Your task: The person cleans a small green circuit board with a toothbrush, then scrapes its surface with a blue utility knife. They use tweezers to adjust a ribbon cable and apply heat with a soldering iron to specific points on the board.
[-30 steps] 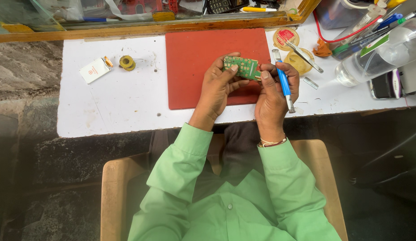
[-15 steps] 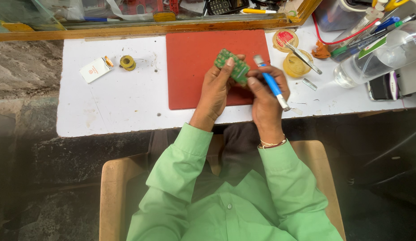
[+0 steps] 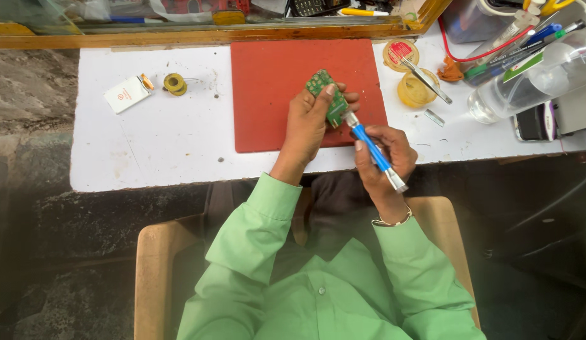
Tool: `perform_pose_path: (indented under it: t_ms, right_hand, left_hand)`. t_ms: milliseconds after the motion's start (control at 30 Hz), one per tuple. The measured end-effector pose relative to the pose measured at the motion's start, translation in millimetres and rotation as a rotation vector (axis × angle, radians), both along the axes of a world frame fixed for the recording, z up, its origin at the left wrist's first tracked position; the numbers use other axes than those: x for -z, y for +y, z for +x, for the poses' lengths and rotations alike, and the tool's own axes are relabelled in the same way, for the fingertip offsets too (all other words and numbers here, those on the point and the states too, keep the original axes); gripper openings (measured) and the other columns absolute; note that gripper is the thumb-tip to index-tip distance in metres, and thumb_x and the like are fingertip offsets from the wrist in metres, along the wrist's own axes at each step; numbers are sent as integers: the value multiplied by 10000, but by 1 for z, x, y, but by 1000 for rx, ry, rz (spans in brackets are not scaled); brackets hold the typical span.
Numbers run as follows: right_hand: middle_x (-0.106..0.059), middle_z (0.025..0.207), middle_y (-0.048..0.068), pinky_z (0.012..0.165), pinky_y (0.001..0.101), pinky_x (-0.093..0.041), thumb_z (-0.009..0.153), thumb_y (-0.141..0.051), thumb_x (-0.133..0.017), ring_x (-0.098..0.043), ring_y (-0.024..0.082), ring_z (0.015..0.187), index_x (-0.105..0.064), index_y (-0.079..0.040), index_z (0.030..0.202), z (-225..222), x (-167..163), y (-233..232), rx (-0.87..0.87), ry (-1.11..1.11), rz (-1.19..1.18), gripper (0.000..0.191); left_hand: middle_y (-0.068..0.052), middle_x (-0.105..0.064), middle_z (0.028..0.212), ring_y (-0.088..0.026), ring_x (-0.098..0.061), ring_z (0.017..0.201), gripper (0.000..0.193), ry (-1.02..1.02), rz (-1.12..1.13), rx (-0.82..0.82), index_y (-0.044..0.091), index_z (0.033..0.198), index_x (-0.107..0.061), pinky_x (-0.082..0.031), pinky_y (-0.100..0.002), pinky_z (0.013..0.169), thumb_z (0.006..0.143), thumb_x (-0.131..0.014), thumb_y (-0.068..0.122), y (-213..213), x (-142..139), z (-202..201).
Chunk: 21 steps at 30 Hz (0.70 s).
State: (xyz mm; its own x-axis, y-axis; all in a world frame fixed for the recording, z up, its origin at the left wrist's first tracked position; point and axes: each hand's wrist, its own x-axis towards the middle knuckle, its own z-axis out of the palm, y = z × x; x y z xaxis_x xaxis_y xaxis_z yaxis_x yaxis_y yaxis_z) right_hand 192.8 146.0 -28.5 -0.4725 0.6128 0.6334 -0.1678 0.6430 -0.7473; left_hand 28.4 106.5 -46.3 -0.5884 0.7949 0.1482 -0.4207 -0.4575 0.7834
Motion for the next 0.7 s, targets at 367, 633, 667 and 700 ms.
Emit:
perform_pose_path:
  t_ms: [367,633,667,700]
  right_hand:
    - [-724,867,75,659,265,-505,967,-76,-785,-592,116,696,-735,4,1067,-11,-5,-6,184,-55,-52,137]
    - [-733,940,118,750,285,-566,961,-58,-768,-700,164,826,-710,4,1066,-10,-15,-10,111,-66,214,134]
    - [-725,955,125,776,288,-571,951,-60,-765,-715,164,866,-704,3,1065,-8,-16,-10,70,-72,317,144]
    - [-726,923,121,744,287,-554,958,-61,-770,-683,169,811,-712,6,1070,-7,-16,-8,119,-86,220,143]
  left_hand:
    - [-213,-751,1040,-239,-761,901,302,-31,-67,43,-75,1156,-624,-642,-370,804,1074,-533,201,3,3,-3]
    - [-212,-753,1037,-245,-768,904,315,-7,-43,57,-79,1157,-632,-643,-370,818,1073,-540,210,0,3,-5]
    - [-215,-753,1032,-247,-767,896,312,-10,-44,62,-81,1155,-631,-643,-370,812,1076,-542,208,1,3,-5]
    - [-218,-752,1027,-249,-765,889,309,-18,-44,69,-82,1153,-629,-642,-370,806,1078,-544,206,2,3,-3]
